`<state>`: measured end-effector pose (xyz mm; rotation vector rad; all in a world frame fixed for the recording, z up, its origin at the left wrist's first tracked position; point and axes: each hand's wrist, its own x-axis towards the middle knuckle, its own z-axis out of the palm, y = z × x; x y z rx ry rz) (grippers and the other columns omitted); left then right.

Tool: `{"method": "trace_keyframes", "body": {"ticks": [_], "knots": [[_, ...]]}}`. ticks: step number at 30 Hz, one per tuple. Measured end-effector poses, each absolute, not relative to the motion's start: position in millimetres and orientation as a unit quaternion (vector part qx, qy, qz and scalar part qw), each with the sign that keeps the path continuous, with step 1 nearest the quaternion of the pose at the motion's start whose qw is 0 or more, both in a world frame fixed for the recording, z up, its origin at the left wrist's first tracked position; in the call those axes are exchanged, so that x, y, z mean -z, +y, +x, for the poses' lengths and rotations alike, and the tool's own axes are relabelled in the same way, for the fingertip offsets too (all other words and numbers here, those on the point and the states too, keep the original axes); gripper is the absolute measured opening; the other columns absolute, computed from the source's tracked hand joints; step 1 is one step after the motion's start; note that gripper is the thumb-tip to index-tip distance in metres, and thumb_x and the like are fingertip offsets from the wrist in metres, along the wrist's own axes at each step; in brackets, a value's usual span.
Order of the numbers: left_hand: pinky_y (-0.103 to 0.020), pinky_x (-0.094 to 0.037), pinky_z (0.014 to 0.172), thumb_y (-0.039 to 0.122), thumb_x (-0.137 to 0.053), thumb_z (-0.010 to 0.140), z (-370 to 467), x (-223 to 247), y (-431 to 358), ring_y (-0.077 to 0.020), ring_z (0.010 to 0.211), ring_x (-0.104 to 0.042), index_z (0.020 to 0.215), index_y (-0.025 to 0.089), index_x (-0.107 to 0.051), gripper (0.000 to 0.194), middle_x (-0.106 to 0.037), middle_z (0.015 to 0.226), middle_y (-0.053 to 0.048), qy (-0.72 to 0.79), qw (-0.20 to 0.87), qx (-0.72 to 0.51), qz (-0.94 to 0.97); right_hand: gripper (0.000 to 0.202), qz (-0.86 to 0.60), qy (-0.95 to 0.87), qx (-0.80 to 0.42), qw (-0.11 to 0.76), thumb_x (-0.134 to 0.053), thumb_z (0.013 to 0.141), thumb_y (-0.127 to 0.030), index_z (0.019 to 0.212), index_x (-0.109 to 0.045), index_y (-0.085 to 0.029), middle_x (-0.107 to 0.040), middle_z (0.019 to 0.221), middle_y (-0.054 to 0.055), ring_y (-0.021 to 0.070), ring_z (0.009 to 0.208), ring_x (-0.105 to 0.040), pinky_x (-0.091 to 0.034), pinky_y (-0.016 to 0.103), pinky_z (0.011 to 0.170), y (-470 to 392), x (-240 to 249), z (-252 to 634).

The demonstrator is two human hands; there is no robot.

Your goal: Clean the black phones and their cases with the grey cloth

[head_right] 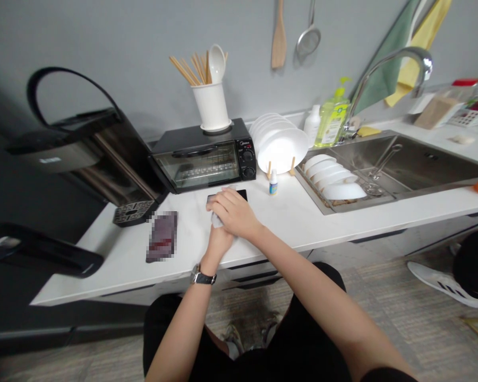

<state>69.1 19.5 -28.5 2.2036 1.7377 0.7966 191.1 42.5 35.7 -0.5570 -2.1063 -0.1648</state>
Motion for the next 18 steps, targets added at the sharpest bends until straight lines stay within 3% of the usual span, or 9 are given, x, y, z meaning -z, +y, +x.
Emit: {"method": "trace_keyframes", "body": {"ticks": [3,6,8,11,15,18], "knots": [[-0.032,-0.056,0.089,0.005,-0.052,0.091,70,27,20,-0.026,0.097,-0.075,0.107,0.015,-0.072,0.028,-0.079,0.095,-0.013,0.597,0.11,-0.27,0.748,0.019,-0.261,-0.861,0.047,0.434,-0.055,0.097,-0.025,0.115,-0.06,-0.022,-0.068,0.102,0.008,0.0269,0.098,-0.059,-0.045,0.043,0.09,45,-46,200],[-0.034,-0.057,0.084,0.015,-0.048,0.099,73,25,20,-0.0276,0.091,-0.077,0.104,0.013,-0.073,0.026,-0.079,0.096,-0.016,0.605,0.105,-0.262,0.744,0.035,-0.348,-0.849,0.001,0.398,-0.07,0.089,-0.05,0.106,-0.059,-0.021,-0.066,0.098,0.006,0.0261,0.091,-0.06,-0.043,0.037,0.078,48,-64,213],[-0.035,-0.057,0.083,0.019,-0.045,0.102,75,23,21,-0.0283,0.09,-0.077,0.105,0.013,-0.074,0.029,-0.08,0.097,-0.017,0.61,0.098,-0.259,0.742,0.038,-0.387,-0.845,-0.026,0.367,-0.073,0.086,-0.054,0.102,-0.058,-0.022,-0.066,0.1,0.005,0.0247,0.09,-0.061,-0.042,0.034,0.074,47,-74,217],[-0.034,-0.057,0.083,0.017,-0.045,0.101,75,24,21,-0.0286,0.09,-0.078,0.11,0.011,-0.074,0.031,-0.08,0.098,-0.018,0.617,0.092,-0.254,0.74,0.031,-0.389,-0.854,-0.024,0.345,-0.072,0.086,-0.042,0.105,-0.058,-0.021,-0.065,0.104,0.007,0.0261,0.094,-0.06,-0.045,0.036,0.08,44,-80,214],[-0.035,-0.057,0.083,0.008,-0.051,0.092,71,26,19,-0.0299,0.093,-0.077,0.102,0.011,-0.076,0.027,-0.08,0.095,-0.017,0.611,0.096,-0.241,0.748,0.025,-0.277,-0.894,0.024,0.351,-0.062,0.084,-0.014,0.108,-0.059,-0.02,-0.067,0.11,0.01,0.0289,0.112,-0.057,-0.04,0.047,0.107,38,-74,199],[-0.037,-0.057,0.089,0.003,-0.052,0.087,69,26,18,-0.0299,0.096,-0.076,0.101,0.012,-0.076,0.028,-0.08,0.095,-0.015,0.606,0.095,-0.234,0.754,0.034,-0.222,-0.911,0.047,0.343,-0.052,0.085,-0.002,0.11,-0.063,-0.021,-0.07,0.109,0.008,0.026,0.108,-0.059,-0.041,0.046,0.105,37,-68,194]]}}
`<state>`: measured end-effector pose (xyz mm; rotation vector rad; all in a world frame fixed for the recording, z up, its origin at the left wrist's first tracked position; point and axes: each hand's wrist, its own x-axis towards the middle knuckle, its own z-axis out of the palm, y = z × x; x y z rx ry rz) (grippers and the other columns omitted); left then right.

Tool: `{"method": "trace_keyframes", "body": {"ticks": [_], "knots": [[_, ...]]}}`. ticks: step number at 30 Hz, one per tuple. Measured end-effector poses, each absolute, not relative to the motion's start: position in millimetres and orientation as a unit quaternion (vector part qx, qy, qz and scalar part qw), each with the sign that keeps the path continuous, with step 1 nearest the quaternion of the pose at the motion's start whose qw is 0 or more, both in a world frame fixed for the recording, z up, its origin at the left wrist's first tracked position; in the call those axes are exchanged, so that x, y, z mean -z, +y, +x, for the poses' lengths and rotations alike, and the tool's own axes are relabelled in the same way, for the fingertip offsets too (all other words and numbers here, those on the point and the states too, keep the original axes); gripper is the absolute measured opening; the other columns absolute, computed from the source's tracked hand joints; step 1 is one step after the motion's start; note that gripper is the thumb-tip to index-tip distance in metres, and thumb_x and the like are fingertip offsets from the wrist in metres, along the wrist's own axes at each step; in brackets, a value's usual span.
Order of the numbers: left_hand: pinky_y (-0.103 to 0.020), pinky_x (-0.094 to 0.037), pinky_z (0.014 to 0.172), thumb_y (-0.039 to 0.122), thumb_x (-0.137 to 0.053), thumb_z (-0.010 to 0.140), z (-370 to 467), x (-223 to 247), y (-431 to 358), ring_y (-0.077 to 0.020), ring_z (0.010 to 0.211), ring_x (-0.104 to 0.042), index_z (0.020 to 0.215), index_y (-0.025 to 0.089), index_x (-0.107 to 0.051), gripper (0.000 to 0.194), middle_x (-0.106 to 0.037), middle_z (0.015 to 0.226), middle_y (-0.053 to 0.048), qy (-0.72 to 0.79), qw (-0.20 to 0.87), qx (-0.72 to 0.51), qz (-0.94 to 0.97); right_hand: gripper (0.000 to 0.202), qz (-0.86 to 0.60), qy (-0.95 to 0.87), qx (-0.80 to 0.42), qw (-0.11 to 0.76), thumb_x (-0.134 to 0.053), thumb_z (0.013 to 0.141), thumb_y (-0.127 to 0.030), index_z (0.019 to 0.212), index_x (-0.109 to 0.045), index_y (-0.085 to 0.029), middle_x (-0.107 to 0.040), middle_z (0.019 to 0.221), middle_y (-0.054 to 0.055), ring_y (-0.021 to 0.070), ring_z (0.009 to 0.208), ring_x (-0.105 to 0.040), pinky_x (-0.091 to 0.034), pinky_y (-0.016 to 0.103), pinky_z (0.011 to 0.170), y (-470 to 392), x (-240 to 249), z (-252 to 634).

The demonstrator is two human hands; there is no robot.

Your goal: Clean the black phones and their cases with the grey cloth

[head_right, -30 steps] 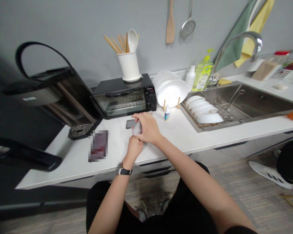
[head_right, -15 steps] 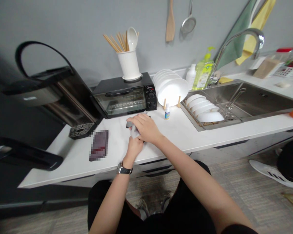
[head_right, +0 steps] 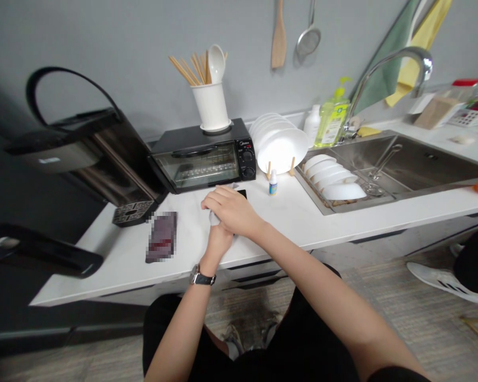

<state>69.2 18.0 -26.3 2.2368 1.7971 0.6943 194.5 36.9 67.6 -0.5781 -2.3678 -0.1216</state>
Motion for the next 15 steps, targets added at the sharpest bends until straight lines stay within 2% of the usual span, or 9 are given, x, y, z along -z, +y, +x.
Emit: {"method": "trace_keyframes", "body": {"ticks": [3,5,8,10,13,15], "knots": [[-0.037,-0.057,0.09,0.007,-0.052,0.093,71,24,18,-0.0287,0.096,-0.075,0.107,0.012,-0.074,0.026,-0.08,0.096,-0.015,0.605,0.086,-0.243,0.753,0.037,-0.231,-0.916,0.041,0.326,-0.058,0.089,-0.007,0.123,-0.064,-0.019,-0.072,0.11,0.009,0.0257,0.101,-0.062,-0.045,0.041,0.089,40,-70,204],[-0.035,-0.057,0.086,0.013,-0.051,0.098,73,23,18,-0.0276,0.092,-0.076,0.106,0.013,-0.073,0.024,-0.079,0.094,-0.015,0.604,0.08,-0.243,0.755,0.037,-0.276,-0.904,0.008,0.325,-0.072,0.09,-0.025,0.126,-0.064,-0.019,-0.074,0.106,0.008,0.0258,0.097,-0.065,-0.045,0.038,0.085,45,-76,215],[-0.032,-0.056,0.082,0.022,-0.045,0.104,76,22,18,-0.0262,0.089,-0.077,0.106,0.015,-0.074,0.03,-0.08,0.095,-0.015,0.603,0.071,-0.236,0.759,0.05,-0.349,-0.888,-0.041,0.297,-0.08,0.082,-0.06,0.113,-0.071,-0.021,-0.077,0.101,0.006,0.0262,0.093,-0.07,-0.046,0.035,0.08,50,-92,232],[-0.032,-0.055,0.08,0.026,-0.043,0.107,77,23,18,-0.0264,0.088,-0.077,0.107,0.014,-0.075,0.035,-0.08,0.095,-0.016,0.606,0.066,-0.23,0.759,0.054,-0.38,-0.893,-0.038,0.239,-0.076,0.081,-0.071,0.098,-0.075,-0.021,-0.078,0.097,0.007,0.0267,0.087,-0.071,-0.045,0.034,0.073,50,-103,236],[-0.033,-0.054,0.076,0.025,-0.043,0.106,74,24,17,-0.028,0.084,-0.077,0.101,0.012,-0.077,0.037,-0.08,0.089,-0.018,0.609,0.067,-0.218,0.76,0.054,-0.406,-0.9,0.016,0.155,-0.071,0.086,-0.071,0.081,-0.075,-0.018,-0.077,0.083,0.011,0.0275,0.075,-0.071,-0.04,0.034,0.065,44,-116,228],[-0.033,-0.053,0.075,0.022,-0.046,0.104,72,25,17,-0.0281,0.083,-0.077,0.097,0.013,-0.077,0.033,-0.079,0.086,-0.017,0.61,0.07,-0.217,0.759,0.04,-0.37,-0.918,0.057,0.133,-0.071,0.092,-0.055,0.082,-0.075,-0.016,-0.077,0.083,0.012,0.0272,0.076,-0.07,-0.04,0.035,0.065,39,-119,217]]}}
